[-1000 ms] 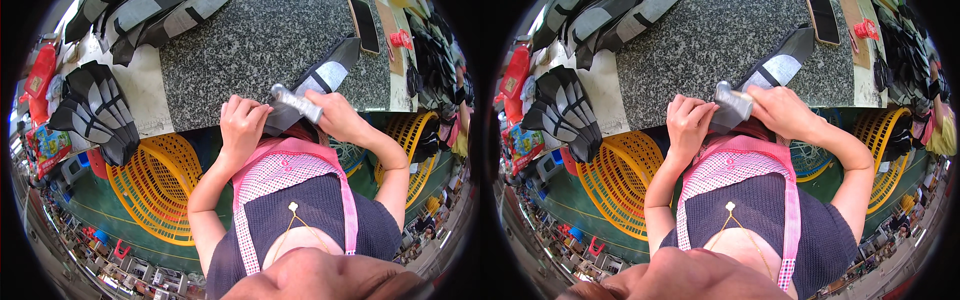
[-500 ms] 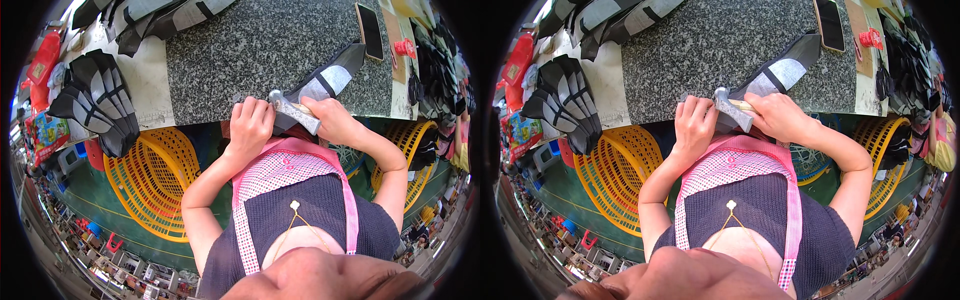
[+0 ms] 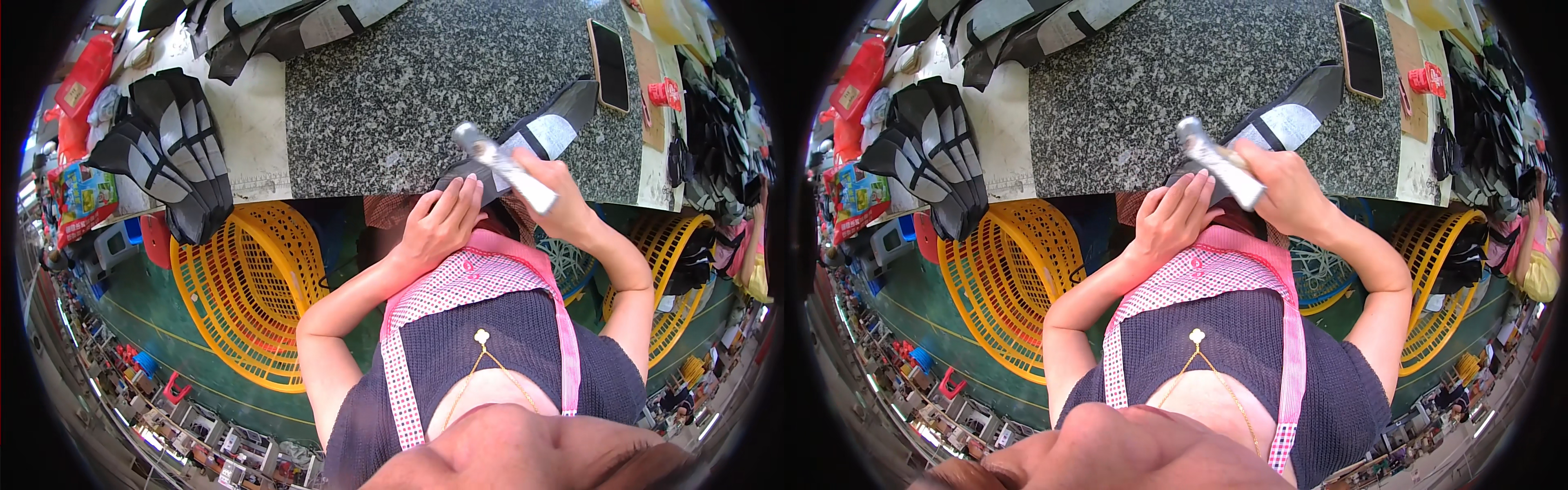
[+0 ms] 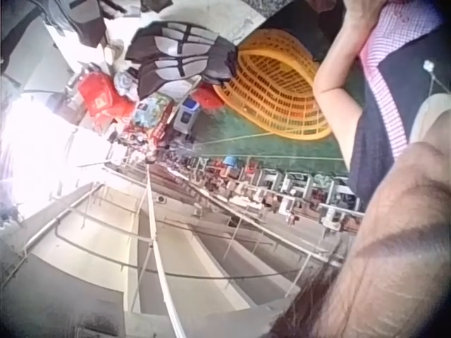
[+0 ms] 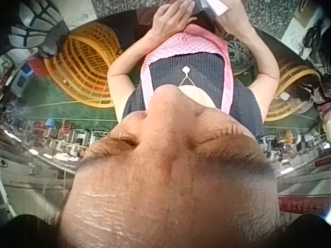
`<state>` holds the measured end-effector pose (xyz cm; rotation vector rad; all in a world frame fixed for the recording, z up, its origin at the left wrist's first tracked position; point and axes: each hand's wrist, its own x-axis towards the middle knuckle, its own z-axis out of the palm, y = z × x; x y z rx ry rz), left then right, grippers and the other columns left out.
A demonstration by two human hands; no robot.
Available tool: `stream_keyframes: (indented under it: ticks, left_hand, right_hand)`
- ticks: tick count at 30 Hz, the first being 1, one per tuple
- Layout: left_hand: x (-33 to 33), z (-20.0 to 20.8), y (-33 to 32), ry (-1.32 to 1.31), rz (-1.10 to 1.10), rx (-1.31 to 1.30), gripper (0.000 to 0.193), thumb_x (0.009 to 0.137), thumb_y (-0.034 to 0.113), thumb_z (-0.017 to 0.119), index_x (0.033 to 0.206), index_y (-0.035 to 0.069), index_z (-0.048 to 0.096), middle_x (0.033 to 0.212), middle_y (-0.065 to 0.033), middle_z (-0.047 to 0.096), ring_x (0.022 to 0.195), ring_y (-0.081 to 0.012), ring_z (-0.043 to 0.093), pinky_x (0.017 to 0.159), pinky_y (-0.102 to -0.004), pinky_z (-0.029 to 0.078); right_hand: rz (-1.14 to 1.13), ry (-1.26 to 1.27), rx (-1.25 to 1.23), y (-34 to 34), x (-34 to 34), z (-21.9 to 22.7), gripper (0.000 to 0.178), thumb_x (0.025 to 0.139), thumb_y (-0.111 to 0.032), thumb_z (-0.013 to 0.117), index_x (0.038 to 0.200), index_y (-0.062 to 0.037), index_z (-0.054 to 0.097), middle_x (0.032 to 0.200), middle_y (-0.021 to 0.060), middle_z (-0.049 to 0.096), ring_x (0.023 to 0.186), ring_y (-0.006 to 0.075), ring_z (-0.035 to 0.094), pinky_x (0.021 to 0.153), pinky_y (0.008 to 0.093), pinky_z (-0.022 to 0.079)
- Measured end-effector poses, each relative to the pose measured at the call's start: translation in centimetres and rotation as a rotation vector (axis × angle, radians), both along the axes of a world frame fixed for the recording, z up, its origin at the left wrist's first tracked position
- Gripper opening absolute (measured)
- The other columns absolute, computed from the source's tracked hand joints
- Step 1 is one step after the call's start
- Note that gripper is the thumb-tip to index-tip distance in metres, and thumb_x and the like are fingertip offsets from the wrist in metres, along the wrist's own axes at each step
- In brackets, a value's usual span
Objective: Hammering and assembling shoe upper components on a factory workbench.
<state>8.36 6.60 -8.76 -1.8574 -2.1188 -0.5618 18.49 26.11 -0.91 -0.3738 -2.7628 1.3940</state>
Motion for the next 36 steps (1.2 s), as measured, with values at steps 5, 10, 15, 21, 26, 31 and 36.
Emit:
stream_keyframes:
  ticks: [5, 10, 15, 21, 26, 31, 36]
  left_hand:
    - [0.1, 0.3, 0.6, 0.135, 0.05, 0.041, 0.037, 0.089, 0.023, 0.058, 0.124, 0.011, 0.065, 0.108, -0.0035, 0.064, 0.097, -0.0146, 0.06, 0.074, -0.0298, 0.042]
    - [-3.3, 3.2, 1.2, -0.43, -0.152, -0.057, 0.045, 0.085, 0.013, 0.064, 0.129, 0.007, 0.06, 0.088, -0.0066, 0.053, 0.086, -0.0235, 0.057, 0.072, -0.0372, 0.049]
    - [-10.9, 11.4, -5.6, -0.747, 0.409, 0.388, 0.031, 0.09, 0.0, 0.064, 0.121, 0.001, 0.066, 0.1, -0.0126, 0.064, 0.089, -0.0241, 0.062, 0.081, -0.0333, 0.05]
    - [-20.8, 7.8, -19.2, 0.267, 1.046, 0.102, 0.047, 0.092, 0.006, 0.064, 0.136, 0.024, 0.065, 0.096, -0.0086, 0.055, 0.091, -0.0289, 0.056, 0.077, -0.0412, 0.048]
    - [-23.6, 5.6, -19.1, 0.239, 1.259, -0.321, 0.029, 0.098, 0.033, 0.061, 0.125, 0.028, 0.071, 0.106, -0.0034, 0.063, 0.107, -0.0254, 0.053, 0.089, -0.045, 0.04]
    - [-25.5, 10.0, -7.9, -0.017, 0.612, 0.198, 0.013, 0.094, 0.013, 0.065, 0.097, 0.005, 0.075, 0.09, -0.0089, 0.068, 0.087, -0.0275, 0.063, 0.08, -0.0402, 0.047]
    - [-29.8, 14.8, 5.8, 0.194, 0.359, 0.372, 0.03, 0.092, 0.011, 0.067, 0.121, 0.004, 0.066, 0.112, -0.0089, 0.062, 0.105, -0.0285, 0.058, 0.087, -0.0409, 0.048]
  right_hand:
    - [-0.004, -0.136, -0.012, -0.8, 1.5, -1.1, 0.015, 0.088, -0.006, 0.058, 0.101, 0.0006, 0.055, 0.08, 0.0298, 0.06, 0.084, 0.0508, 0.059, 0.067, 0.0536, 0.048]
    - [-0.356, -0.014, -0.509, 2.1, 4.2, -2.9, 0.043, 0.104, -0.047, 0.049, 0.095, -0.005, 0.056, 0.063, -0.0077, 0.045, 0.052, 0.0046, 0.041, 0.044, 0.0252, 0.033]
    - [-0.733, 0.363, -0.881, 5.3, 4.5, -1.1, 0.045, 0.106, -0.053, 0.041, 0.094, -0.0099, 0.05, 0.06, -0.0073, 0.034, 0.045, 0.0002, 0.028, 0.039, 0.0186, 0.019]
    - [-0.629, 0.204, -0.446, 6.3, 2.1, -0.3, 0.044, 0.106, -0.05, 0.043, 0.095, -0.0085, 0.053, 0.064, -0.0091, 0.034, 0.048, -0.0004, 0.028, 0.041, 0.0181, 0.019]
    - [-0.452, 0.223, -0.457, 7.1, -4.2, -1.0, 0.037, 0.107, -0.041, 0.047, 0.085, -0.0113, 0.053, 0.065, -0.0109, 0.035, 0.053, -0.0013, 0.03, 0.044, 0.0196, 0.02]
    - [-0.394, 0.249, -0.464, 6.6, -13.1, -1.4, 0.048, 0.107, -0.049, 0.042, 0.081, -0.0104, 0.051, 0.065, -0.0072, 0.04, 0.057, 0.0036, 0.036, 0.05, 0.0237, 0.028]
    - [-0.326, 0.434, -0.292, 3.8, -20.7, -2.0, 0.045, 0.107, -0.044, 0.042, 0.086, -0.0056, 0.054, 0.069, -0.0027, 0.047, 0.062, 0.0073, 0.044, 0.054, 0.0276, 0.036]
